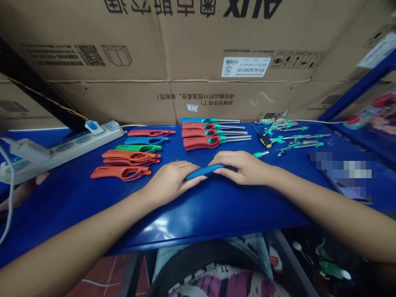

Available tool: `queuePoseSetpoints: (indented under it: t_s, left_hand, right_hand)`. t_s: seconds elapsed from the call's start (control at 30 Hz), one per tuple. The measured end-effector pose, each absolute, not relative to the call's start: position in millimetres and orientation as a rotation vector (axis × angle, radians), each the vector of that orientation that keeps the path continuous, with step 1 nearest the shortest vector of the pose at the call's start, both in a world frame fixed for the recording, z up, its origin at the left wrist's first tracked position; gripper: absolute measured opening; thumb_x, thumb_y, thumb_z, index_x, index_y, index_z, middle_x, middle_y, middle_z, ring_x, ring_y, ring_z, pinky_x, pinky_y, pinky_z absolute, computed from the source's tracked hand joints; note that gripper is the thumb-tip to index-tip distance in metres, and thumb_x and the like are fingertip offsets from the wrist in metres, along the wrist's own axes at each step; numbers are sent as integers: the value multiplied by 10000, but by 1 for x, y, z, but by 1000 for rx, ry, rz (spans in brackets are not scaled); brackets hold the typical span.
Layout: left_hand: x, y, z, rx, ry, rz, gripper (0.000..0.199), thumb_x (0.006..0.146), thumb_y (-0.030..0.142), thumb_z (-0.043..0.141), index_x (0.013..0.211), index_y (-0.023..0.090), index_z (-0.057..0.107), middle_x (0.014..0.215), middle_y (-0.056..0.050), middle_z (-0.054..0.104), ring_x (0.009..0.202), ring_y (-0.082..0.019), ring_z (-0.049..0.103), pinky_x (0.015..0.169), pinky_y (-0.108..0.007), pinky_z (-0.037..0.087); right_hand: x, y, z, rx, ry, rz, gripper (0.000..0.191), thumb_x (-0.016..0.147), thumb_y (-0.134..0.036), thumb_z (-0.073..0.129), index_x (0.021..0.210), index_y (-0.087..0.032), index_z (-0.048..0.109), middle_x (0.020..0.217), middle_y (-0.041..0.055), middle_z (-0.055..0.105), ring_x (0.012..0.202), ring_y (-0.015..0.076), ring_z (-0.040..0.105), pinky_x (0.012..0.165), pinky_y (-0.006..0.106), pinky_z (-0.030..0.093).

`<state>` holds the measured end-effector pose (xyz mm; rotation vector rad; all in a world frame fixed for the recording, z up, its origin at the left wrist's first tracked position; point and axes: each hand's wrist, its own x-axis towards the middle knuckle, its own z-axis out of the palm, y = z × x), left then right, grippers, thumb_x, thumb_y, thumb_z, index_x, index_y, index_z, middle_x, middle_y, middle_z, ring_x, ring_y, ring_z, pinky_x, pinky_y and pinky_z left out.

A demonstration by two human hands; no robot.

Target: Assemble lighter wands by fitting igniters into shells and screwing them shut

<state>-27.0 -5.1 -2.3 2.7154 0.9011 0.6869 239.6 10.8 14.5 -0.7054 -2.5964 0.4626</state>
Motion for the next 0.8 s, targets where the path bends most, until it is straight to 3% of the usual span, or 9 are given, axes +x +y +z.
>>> queuePoseSetpoints:
  t_s: [0.17, 0.33, 0.57, 0.8]
  left_hand:
    - [-29, -3, 0, 2752, 884, 733, 409, 1041, 479, 477, 1030, 160, 732, 928, -56, 770, 818, -207, 727, 745, -298, 548]
    - [-41, 9, 11, 3035, 860, 614, 480, 1052, 500, 423, 1076, 132, 730, 928, -96, 766, 835, -256, 736, 762, -356, 562]
    - [-47, 10, 17, 2945, 931, 531, 472, 1058, 488, 411, 1168, 124, 690, 1049, -116, 751, 937, -262, 736, 845, -370, 579]
    - [-33, -5, 1, 2844, 1062, 451, 430, 1068, 447, 397, 1334, 167, 586, 1188, -104, 715, 1016, -255, 729, 873, -366, 591]
  right_hand:
    - [233, 9, 8, -674, -2497, 301, 218, 1024, -270, 505, 1085, -179, 694, 1035, 68, 757, 923, 174, 715, 795, 280, 533]
    - [237, 15, 0, -701, -2591, 42, 271, 1032, -336, 507, 1170, -164, 663, 1109, 85, 761, 978, 209, 723, 797, 306, 526]
    - [252, 18, 2, -862, -2615, -84, 216, 1020, -235, 485, 1108, -161, 668, 999, 54, 773, 824, 180, 714, 678, 287, 460]
    - [240, 8, 0, -896, -2656, -262, 261, 1055, -307, 462, 1124, -186, 682, 1054, 51, 783, 799, 178, 705, 672, 310, 417]
